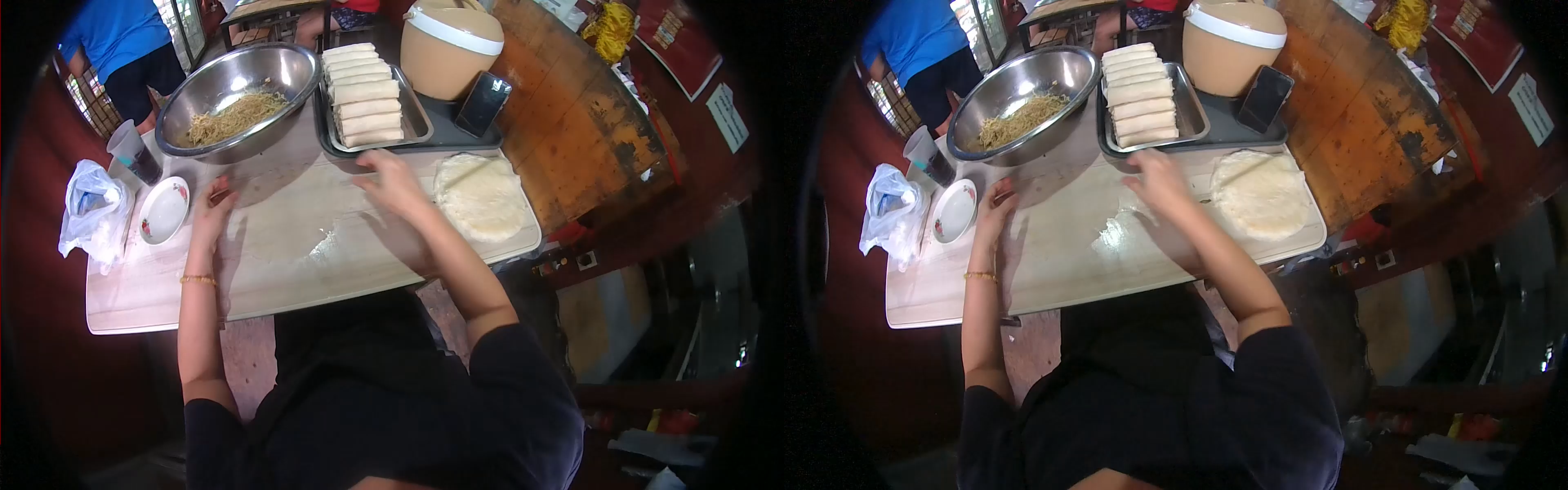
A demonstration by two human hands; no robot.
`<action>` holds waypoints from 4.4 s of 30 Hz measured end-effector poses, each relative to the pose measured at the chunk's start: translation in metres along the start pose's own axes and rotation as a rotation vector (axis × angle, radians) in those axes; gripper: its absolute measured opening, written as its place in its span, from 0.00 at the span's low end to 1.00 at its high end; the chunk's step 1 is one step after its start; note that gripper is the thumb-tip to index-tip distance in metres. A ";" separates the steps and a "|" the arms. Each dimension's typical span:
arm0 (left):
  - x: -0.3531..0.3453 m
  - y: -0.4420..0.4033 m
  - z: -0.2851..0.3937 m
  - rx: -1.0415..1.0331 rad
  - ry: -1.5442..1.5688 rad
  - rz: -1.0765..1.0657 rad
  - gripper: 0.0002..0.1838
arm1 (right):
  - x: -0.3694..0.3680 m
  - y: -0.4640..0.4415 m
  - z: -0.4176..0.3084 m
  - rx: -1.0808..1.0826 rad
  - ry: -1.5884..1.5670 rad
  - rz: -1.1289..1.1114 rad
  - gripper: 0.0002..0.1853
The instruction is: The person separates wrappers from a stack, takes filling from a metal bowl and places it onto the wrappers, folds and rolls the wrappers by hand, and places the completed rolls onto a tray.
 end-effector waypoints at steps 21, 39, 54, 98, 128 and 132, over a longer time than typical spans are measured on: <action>-0.200 0.006 0.095 -0.154 0.187 -0.660 0.13 | 0.127 0.084 0.122 -0.049 0.415 0.159 0.06; -0.219 0.011 0.118 -0.190 0.153 -0.797 0.12 | 0.207 0.015 0.086 -0.001 0.307 0.424 0.05; -0.281 0.012 0.141 -0.380 0.301 -0.549 0.55 | 0.223 0.001 -0.022 0.067 -0.084 0.126 0.05; -0.344 -0.062 0.179 -0.785 0.045 -0.439 0.20 | 0.168 0.123 0.020 -0.419 -0.414 -0.220 0.07; -0.119 0.017 0.211 -0.510 -0.088 -0.480 0.12 | 0.080 0.043 -0.074 0.170 -0.416 0.038 0.16; -0.100 0.018 0.218 -0.484 0.026 -0.449 0.09 | 0.057 0.030 -0.085 0.145 -0.574 -0.171 0.16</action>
Point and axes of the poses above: each hand's wrist, its own y-axis away from the middle knuckle, its own x-axis out of the back of the hand, z = x × y, the point moved 4 cm from there along -y, towards the middle knuckle, and after that the axes turned 13 degrees about -x, right-handed, at the moved point
